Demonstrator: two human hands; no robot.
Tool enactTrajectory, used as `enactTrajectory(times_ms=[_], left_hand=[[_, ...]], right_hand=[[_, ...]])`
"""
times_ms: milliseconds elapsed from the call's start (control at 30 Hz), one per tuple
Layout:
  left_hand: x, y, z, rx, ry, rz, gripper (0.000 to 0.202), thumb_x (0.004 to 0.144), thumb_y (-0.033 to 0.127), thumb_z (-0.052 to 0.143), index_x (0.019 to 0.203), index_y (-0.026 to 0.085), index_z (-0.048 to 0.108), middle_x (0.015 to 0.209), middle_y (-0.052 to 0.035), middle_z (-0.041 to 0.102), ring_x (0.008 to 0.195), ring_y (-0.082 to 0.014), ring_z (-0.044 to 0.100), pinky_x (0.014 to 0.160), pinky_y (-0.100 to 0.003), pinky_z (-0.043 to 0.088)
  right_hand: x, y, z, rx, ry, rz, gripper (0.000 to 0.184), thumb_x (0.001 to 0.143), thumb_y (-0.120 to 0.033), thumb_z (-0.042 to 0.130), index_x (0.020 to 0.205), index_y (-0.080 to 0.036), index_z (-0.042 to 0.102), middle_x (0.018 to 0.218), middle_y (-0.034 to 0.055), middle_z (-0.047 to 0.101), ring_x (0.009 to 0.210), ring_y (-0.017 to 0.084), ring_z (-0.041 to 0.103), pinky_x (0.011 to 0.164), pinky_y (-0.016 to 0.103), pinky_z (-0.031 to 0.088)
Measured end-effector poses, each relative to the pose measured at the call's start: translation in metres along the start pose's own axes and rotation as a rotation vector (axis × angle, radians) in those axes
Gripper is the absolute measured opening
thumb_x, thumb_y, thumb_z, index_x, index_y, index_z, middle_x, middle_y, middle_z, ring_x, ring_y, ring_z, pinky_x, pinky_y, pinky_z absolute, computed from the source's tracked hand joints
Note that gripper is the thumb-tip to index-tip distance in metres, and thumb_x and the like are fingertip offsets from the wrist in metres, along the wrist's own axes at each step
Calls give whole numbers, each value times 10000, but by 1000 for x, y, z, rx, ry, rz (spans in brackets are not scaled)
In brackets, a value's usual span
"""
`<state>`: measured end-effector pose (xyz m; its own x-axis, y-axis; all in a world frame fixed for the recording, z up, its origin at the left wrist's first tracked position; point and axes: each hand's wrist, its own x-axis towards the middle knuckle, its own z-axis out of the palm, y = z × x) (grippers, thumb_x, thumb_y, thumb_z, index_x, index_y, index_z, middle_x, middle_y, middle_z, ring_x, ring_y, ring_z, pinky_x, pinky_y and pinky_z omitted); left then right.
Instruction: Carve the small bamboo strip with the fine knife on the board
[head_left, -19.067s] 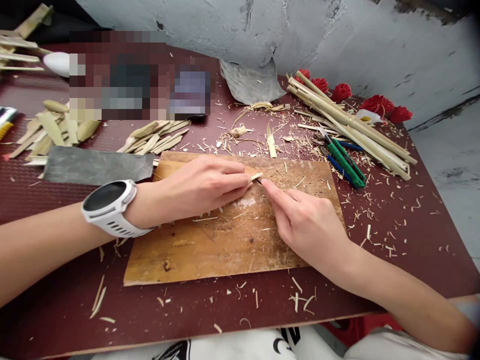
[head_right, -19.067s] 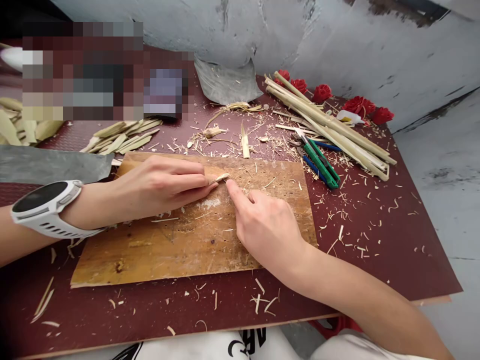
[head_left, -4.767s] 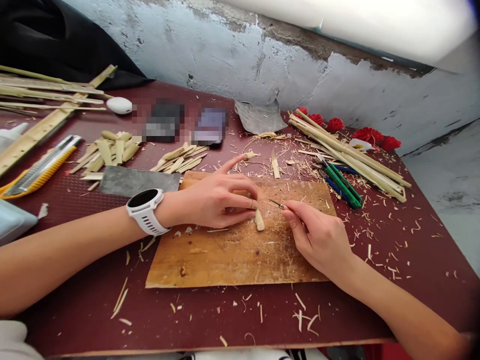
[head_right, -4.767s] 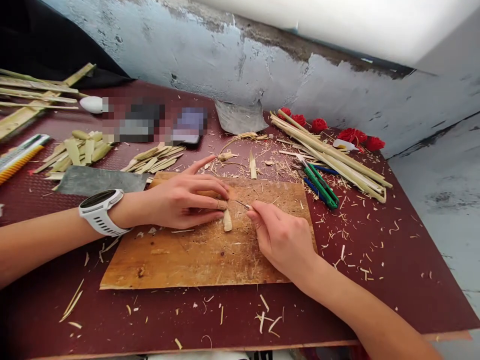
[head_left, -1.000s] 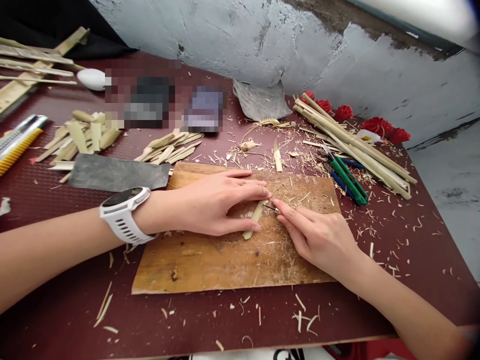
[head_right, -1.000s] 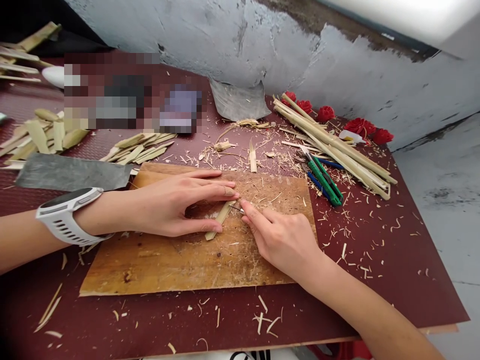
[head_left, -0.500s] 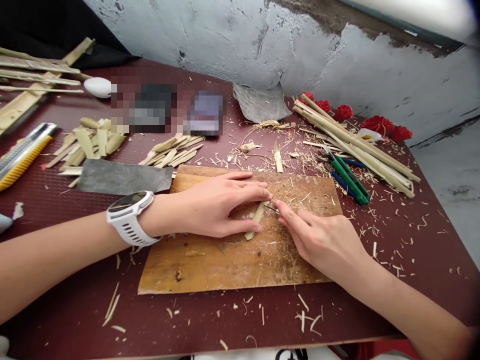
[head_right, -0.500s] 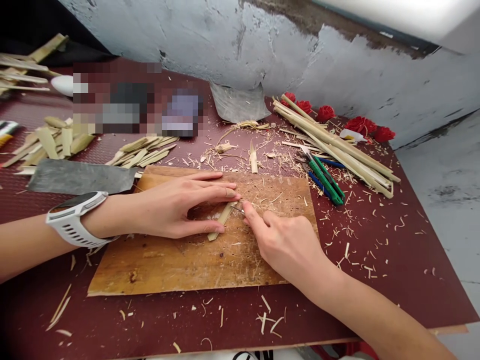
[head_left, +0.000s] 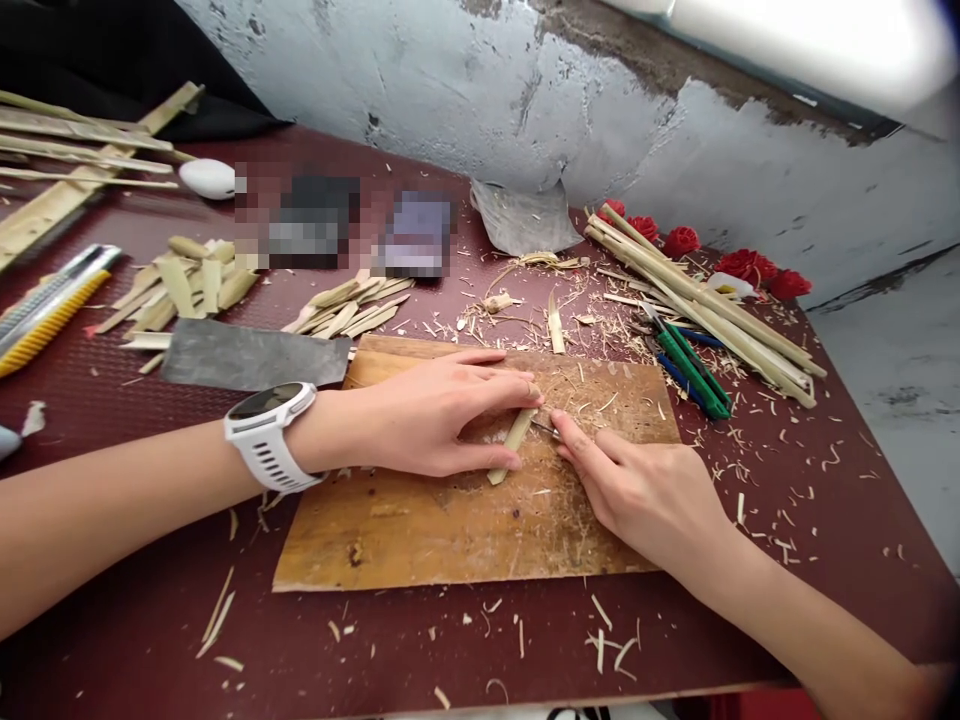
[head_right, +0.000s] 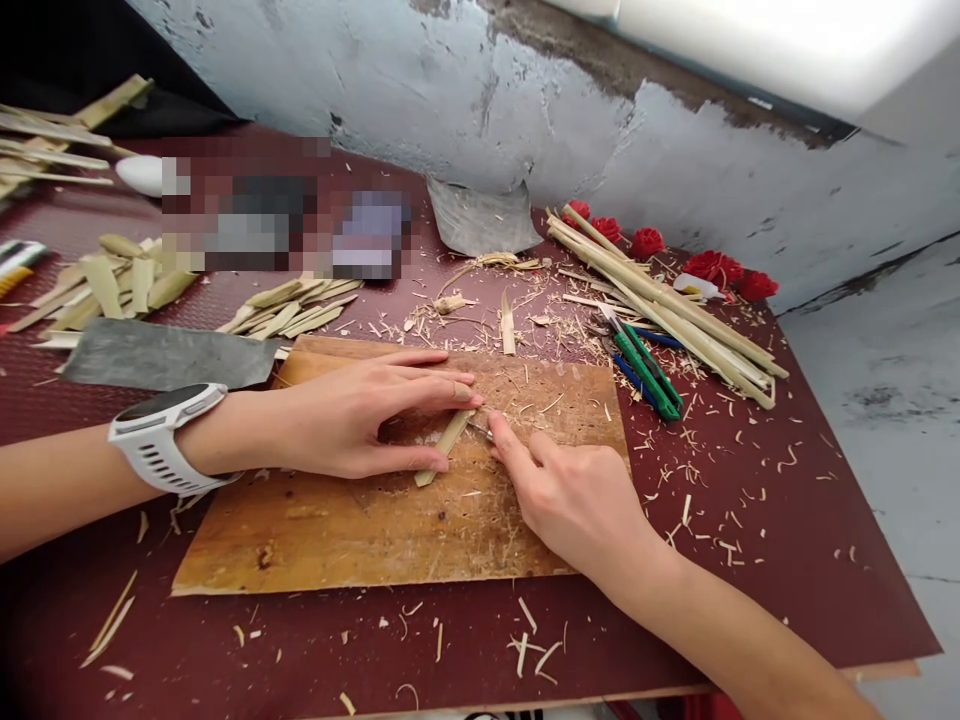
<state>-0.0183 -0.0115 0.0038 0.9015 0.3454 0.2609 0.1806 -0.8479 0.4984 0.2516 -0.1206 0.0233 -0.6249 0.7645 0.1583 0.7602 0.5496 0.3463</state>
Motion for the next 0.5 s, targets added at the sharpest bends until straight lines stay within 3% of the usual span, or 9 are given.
enactTrajectory(times_ms=[200,300,367,433,500], left_hand=[[-3,4,0,-45,82,-25,549,989,426,758,1440,227,518,1440,-112,681,1352,-268,643,1293,-488,351],[-2,5,0,-126,108,-50,610,943,395,817,1438,214,510,1399,-126,676,1275,-264,659,1131,-428,506],[-1,5,0,-199,128,-65,612,944,342,815,1448,187,504,1335,-129,665,1121,-223,688,969,-353,575],[-1,6,0,-245,142,-58,516,971,292,776,1413,166,543,1294,-124,632,984,-177,684,861,-309,591],[1,7,0,-257,167,-32,338,1000,266,733,1301,161,619,1264,-114,609,952,-161,677,851,-300,593]], right_hand=[[5,3,-5,66,111,101,334,1058,-377,625,1306,-198,759,777,-12,752,550,119,590,545,303,316],[6,6,-3,76,130,181,370,1044,-444,636,1293,-195,751,806,-8,745,610,139,618,561,311,338],[8,8,-1,76,137,207,352,1037,-444,647,1267,-199,752,835,2,742,662,162,641,584,319,367],[10,11,2,71,171,218,329,1029,-415,664,1250,-186,748,855,25,737,710,189,656,618,329,407],[11,14,6,97,247,209,290,1024,-323,677,1258,-157,726,937,66,758,788,217,683,685,341,471]])
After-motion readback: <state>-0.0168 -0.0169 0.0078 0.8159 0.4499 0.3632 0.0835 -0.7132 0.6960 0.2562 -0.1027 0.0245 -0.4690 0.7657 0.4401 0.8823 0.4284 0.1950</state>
